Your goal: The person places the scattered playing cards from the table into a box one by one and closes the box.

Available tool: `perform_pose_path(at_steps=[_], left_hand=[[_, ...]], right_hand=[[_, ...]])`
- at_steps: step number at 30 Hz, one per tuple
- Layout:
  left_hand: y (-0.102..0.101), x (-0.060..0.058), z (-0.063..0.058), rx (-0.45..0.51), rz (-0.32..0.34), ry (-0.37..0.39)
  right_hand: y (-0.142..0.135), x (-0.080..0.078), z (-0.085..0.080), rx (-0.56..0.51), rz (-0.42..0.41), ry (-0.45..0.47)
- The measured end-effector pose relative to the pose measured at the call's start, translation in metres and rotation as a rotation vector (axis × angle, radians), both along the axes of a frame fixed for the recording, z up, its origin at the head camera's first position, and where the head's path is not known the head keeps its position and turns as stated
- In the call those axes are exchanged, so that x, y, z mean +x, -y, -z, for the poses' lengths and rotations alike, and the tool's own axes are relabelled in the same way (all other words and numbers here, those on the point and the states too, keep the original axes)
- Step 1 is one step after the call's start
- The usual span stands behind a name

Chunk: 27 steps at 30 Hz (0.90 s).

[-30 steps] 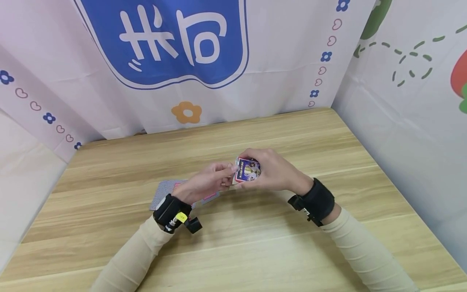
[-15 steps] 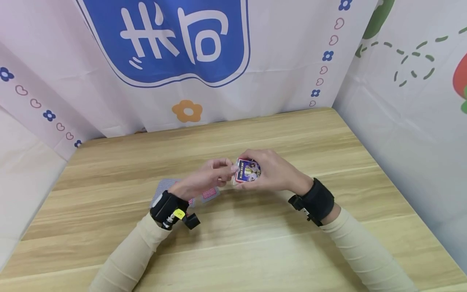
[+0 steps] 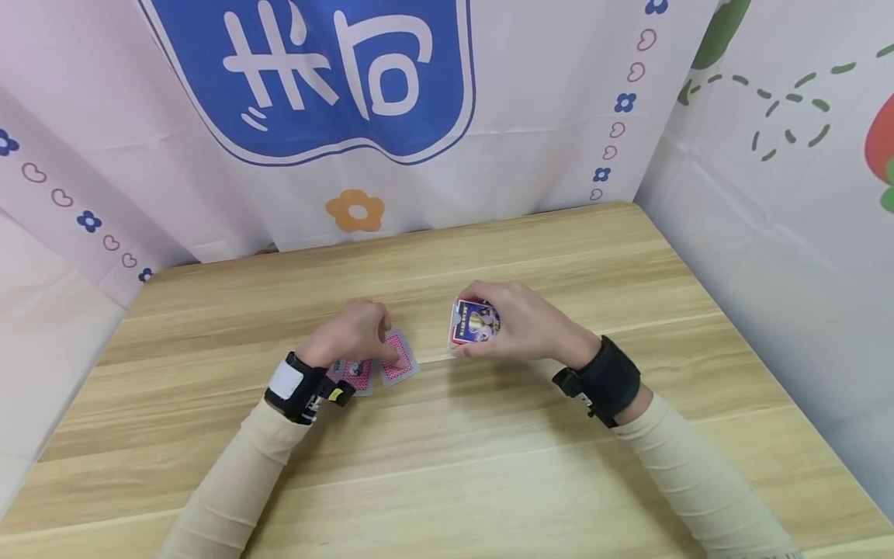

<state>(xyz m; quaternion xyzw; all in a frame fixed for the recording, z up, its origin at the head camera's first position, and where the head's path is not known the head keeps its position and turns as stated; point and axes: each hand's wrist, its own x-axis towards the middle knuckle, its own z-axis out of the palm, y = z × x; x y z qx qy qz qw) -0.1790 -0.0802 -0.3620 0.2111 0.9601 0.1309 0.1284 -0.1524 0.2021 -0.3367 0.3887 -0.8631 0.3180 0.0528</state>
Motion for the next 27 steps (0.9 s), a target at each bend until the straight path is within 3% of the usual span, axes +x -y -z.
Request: perform_pose_path(at_steps=[6, 9, 13, 17, 22, 25, 27], left_hand=[[-0.001, -0.002, 0.001, -0.039, -0.019, 0.065], [-0.001, -0.002, 0.0, -0.018, -0.049, 0.113], [0.0, -0.001, -0.003, 0.046, -0.017, 0.188], [-0.001, 0.002, -0.014, 0.248, 0.047, 0.243], [-0.007, 0.008, -0.033, 0.627, 0.006, 0.3], [-0.011, 0.013, -0.041, 0.741, -0.018, 0.302], [-0.014, 0.016, -0.044, 0.767, -0.018, 0.295]], right_hand=[[0.001, 0.0, -0.001, 0.006, 0.0, 0.005], [0.001, 0.001, -0.001, 0.007, 0.0, 0.005], [0.003, 0.001, 0.0, 0.008, -0.002, -0.007], [0.003, 0.0, 0.001, 0.013, -0.004, -0.021], [0.003, 0.0, 0.001, 0.025, 0.002, -0.03], [0.003, 0.0, 0.001, 0.031, 0.006, -0.031], [0.003, 0.0, 0.001, 0.029, 0.003, -0.028]])
